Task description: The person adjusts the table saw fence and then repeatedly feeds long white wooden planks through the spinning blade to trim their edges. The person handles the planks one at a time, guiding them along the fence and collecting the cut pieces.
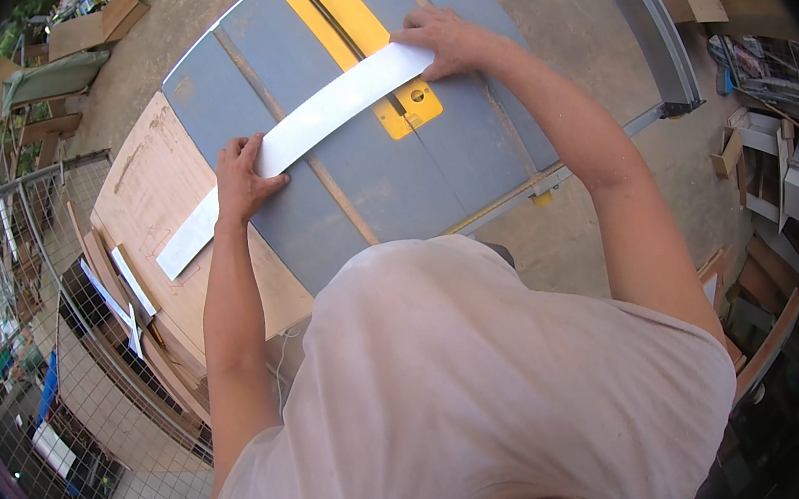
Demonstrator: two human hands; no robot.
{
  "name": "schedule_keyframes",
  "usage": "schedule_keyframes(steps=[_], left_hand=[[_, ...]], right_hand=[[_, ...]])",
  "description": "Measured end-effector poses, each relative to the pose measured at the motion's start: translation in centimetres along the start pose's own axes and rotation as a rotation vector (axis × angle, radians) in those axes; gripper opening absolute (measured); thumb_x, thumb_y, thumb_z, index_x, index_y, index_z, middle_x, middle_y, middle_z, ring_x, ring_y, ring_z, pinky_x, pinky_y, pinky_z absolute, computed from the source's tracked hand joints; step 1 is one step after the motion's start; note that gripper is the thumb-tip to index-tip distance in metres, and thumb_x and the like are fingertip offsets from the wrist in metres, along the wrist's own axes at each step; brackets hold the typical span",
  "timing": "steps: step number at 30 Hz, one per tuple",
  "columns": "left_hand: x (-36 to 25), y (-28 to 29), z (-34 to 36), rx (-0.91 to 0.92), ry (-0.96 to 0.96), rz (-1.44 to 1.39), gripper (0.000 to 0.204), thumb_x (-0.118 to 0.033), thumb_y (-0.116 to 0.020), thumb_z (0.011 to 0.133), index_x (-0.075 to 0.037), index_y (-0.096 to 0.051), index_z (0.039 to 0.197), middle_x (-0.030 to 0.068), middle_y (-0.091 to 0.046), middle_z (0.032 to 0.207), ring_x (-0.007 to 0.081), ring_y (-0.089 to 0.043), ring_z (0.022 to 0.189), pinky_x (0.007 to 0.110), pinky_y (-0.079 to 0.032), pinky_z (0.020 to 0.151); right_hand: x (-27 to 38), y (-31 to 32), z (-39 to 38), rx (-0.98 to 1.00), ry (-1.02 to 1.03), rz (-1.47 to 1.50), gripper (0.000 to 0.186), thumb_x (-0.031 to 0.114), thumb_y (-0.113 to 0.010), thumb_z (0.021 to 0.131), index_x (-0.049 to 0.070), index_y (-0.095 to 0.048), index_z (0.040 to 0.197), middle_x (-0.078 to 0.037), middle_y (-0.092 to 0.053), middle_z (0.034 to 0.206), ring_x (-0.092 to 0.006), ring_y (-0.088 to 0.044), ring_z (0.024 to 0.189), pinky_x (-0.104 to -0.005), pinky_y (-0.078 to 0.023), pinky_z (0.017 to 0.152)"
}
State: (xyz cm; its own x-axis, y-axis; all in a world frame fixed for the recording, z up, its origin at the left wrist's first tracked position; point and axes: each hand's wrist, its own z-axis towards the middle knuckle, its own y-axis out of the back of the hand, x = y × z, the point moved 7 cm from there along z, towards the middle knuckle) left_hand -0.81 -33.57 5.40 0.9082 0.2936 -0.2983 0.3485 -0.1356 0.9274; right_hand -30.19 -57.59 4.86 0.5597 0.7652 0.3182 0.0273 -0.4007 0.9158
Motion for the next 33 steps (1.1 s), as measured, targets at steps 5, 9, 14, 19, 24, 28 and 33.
schedule_keyframes(steps=[5,9,14,19,24,28,33], left_hand=[[0.1,0.0,0.1,0.000,0.007,-0.005,0.087,-0.029,-0.093,0.062,-0.012,-0.063,0.142,0.0130,-0.058,0.136,0.0337,-0.053,0.125,0.043,-0.046,0.111],[0.1,0.1,0.2,0.009,0.016,0.001,0.087,-0.029,-0.093,0.062,-0.013,-0.063,0.142,0.0131,-0.058,0.136,0.0336,-0.053,0.125,0.044,-0.046,0.112],[0.1,0.3,0.4,0.007,0.013,-0.004,0.087,-0.029,-0.093,0.063,-0.013,-0.063,0.142,0.0126,-0.058,0.136,0.0333,-0.053,0.126,0.044,-0.046,0.112],[-0.4,0.6,0.6,0.026,0.032,-0.033,0.087,-0.022,-0.092,0.062,-0.007,-0.062,0.142,0.0168,-0.058,0.137,0.0362,-0.052,0.129,0.044,-0.044,0.113],[0.3,0.4,0.8,0.012,0.020,0.005,0.087,-0.028,-0.093,0.063,-0.013,-0.063,0.143,0.0130,-0.058,0.138,0.0334,-0.052,0.128,0.044,-0.046,0.113],[0.2,0.6,0.9,0.011,0.011,-0.011,0.087,-0.028,-0.093,0.063,-0.013,-0.062,0.143,0.0133,-0.058,0.139,0.0335,-0.052,0.129,0.043,-0.046,0.114],[0.3,0.6,1.1,0.027,0.033,-0.013,0.088,-0.028,-0.094,0.063,-0.013,-0.062,0.144,0.0131,-0.058,0.139,0.0331,-0.052,0.129,0.043,-0.046,0.114]], right_hand=[[-0.2,-0.3,0.3,-0.006,-0.016,-0.002,0.076,0.030,-0.087,0.076,0.023,-0.059,0.147,-0.007,-0.055,0.145,-0.0302,-0.049,0.136,-0.0433,-0.041,0.118],[-0.1,0.1,0.3,-0.009,-0.005,0.013,0.075,0.030,-0.086,0.077,0.023,-0.059,0.147,-0.007,-0.055,0.145,-0.0303,-0.049,0.136,-0.0431,-0.041,0.118],[-0.2,0.2,0.3,-0.009,-0.012,0.026,0.076,0.030,-0.086,0.077,0.022,-0.059,0.147,-0.007,-0.055,0.145,-0.0305,-0.048,0.137,-0.0430,-0.040,0.118],[-0.1,0.4,0.4,-0.013,0.005,0.005,0.076,0.030,-0.086,0.077,0.023,-0.059,0.147,-0.008,-0.055,0.146,-0.0297,-0.048,0.138,-0.0428,-0.038,0.120],[-0.2,0.3,0.7,-0.005,-0.010,0.006,0.077,0.031,-0.085,0.077,0.023,-0.059,0.148,-0.008,-0.054,0.146,-0.0293,-0.048,0.138,-0.0423,-0.038,0.120],[-0.3,0.4,0.8,-0.007,0.008,0.020,0.078,0.031,-0.085,0.076,0.024,-0.058,0.149,-0.007,-0.054,0.146,-0.0291,-0.048,0.138,-0.0422,-0.038,0.119],[-0.5,0.0,1.2,-0.010,-0.019,0.013,0.077,0.032,-0.085,0.076,0.024,-0.059,0.148,-0.006,-0.055,0.145,-0.0288,-0.049,0.137,-0.0420,-0.039,0.119]])
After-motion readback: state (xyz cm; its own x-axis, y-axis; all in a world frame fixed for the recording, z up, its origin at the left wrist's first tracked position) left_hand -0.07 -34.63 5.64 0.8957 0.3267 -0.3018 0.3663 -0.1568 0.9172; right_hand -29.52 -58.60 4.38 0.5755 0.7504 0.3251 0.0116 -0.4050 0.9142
